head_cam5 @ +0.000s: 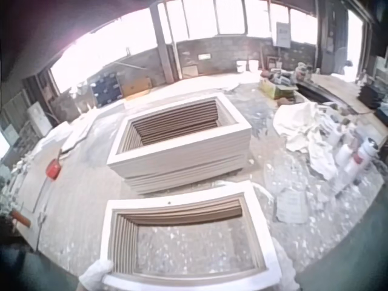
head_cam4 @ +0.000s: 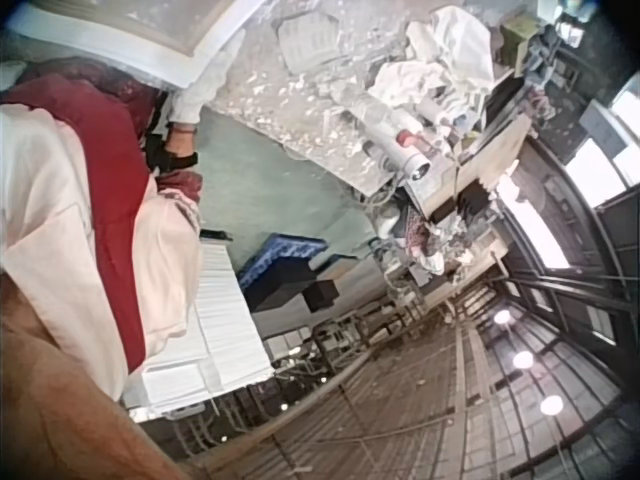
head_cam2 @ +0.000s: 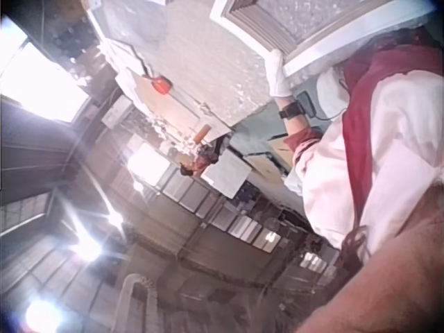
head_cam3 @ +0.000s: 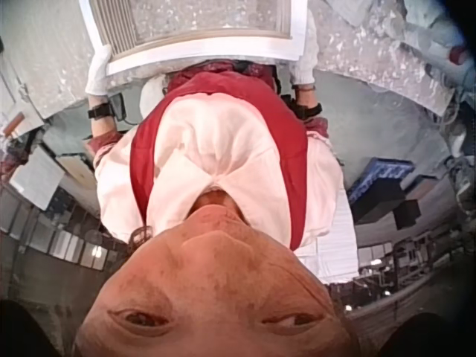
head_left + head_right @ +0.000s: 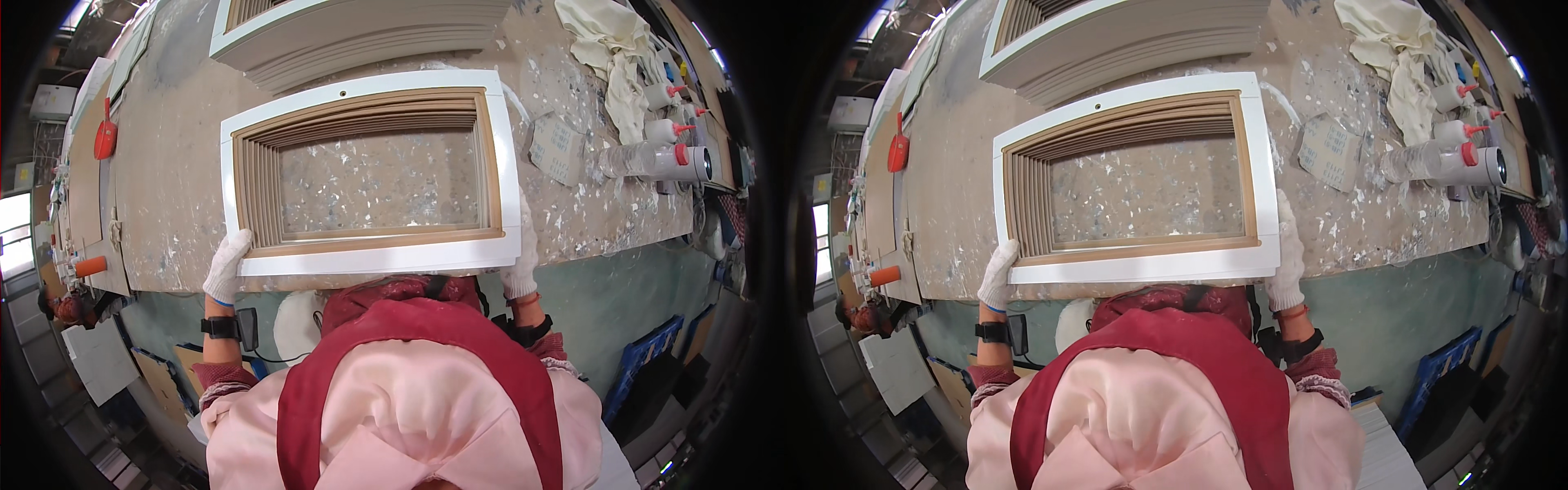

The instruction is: Sanding the surfaces and edges of white wooden vent frames using a piece of sandpaper.

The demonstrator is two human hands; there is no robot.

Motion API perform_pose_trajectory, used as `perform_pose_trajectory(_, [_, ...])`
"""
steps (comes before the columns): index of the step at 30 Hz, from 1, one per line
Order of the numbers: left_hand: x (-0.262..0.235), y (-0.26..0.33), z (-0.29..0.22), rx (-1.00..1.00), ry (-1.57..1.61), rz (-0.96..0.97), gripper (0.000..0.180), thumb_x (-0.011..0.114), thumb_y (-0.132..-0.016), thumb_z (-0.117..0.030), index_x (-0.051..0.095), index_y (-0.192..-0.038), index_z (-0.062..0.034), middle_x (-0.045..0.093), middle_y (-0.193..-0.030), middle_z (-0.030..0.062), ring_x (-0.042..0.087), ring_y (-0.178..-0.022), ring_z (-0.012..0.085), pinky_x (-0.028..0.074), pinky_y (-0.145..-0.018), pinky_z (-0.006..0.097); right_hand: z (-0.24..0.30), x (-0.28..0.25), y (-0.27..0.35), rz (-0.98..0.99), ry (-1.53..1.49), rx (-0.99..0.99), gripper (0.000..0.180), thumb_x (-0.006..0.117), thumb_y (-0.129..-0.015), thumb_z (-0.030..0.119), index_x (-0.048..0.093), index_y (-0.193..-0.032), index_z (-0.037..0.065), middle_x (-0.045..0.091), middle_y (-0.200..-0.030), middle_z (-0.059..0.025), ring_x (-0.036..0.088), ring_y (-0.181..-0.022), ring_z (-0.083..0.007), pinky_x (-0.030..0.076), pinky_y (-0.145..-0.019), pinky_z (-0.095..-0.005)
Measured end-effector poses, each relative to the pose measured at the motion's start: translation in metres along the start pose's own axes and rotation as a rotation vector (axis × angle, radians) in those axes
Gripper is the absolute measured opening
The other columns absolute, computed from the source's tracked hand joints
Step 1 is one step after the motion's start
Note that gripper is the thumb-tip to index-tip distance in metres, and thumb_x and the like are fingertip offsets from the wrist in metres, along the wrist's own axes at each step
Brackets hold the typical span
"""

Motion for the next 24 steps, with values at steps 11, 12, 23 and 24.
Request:
perform_pose_trajectory(11, [0.012, 0.006, -0.008, -0.009, -0.062, 0.027, 0.058, 0.069, -0.091, -0.033, 0.051, -0.134, 0.0004, 0.062, -0.117, 0.008, 0.063, -0.101, 0.0166, 0.053, -0.089, 0.032, 0.004, 0.006, 0.007, -0.04, -0.094, 0.067, 0.058, 0.029, -0.105, 0.028, 0.026, -0.155, -0.001, 0.043, -0.15, -0.0142, 0.048, -0.132, -0.026, 0.039, -0.111, -0.0386])
perform_pose_trajectory(12, [0.012, 0.006, -0.007, -0.013, -0.064, 0.03, 0.058, 0.069, -0.091, -0.033, 0.051, -0.134, 0.0005, 0.062, -0.117, 0.0079, 0.063, -0.101, 0.0167, 0.053, -0.089, 0.032, 0.005, 0.007, 0.007, -0.049, -0.127, 0.071, 0.058, 0.029, -0.105, 0.029, 0.025, -0.155, -0.001, 0.043, -0.149, -0.014, 0.048, -0.132, -0.0259, 0.04, -0.11, -0.0386])
perform_pose_trajectory(23, [-0.002, -0.002, 0.003, -0.002, -0.051, 0.044, 0.058, 0.069, -0.091, -0.03, 0.049, -0.136, 0.0015, 0.062, -0.122, 0.0102, 0.063, -0.106, 0.0196, 0.053, -0.092, 0.035, 0.009, 0.01, 0.007, -0.054, -0.058, 0.032, 0.059, 0.032, -0.105, 0.032, 0.028, -0.153, -0.002, 0.046, -0.145, -0.0155, 0.051, -0.127, -0.0254, 0.042, -0.107, -0.0383])
perform_pose_trajectory(24, [-0.004, -0.002, 0.004, -0.007, -0.062, 0.042, 0.059, 0.069, -0.091, -0.03, 0.049, -0.136, 0.0017, 0.062, -0.122, 0.0105, 0.064, -0.106, 0.0199, 0.053, -0.092, 0.035, 0.009, 0.01, 0.006, -0.048, -0.066, 0.031, 0.059, 0.033, -0.104, 0.032, 0.029, -0.153, -0.002, 0.047, -0.144, -0.0156, 0.052, -0.126, -0.0251, 0.043, -0.106, -0.0379])
Point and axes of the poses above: each hand's wrist, its own y-axis away from the middle knuckle, its own x-axis out of the palm, z = x × y, the point moved 7 cm from there along -y, towards the middle knuckle
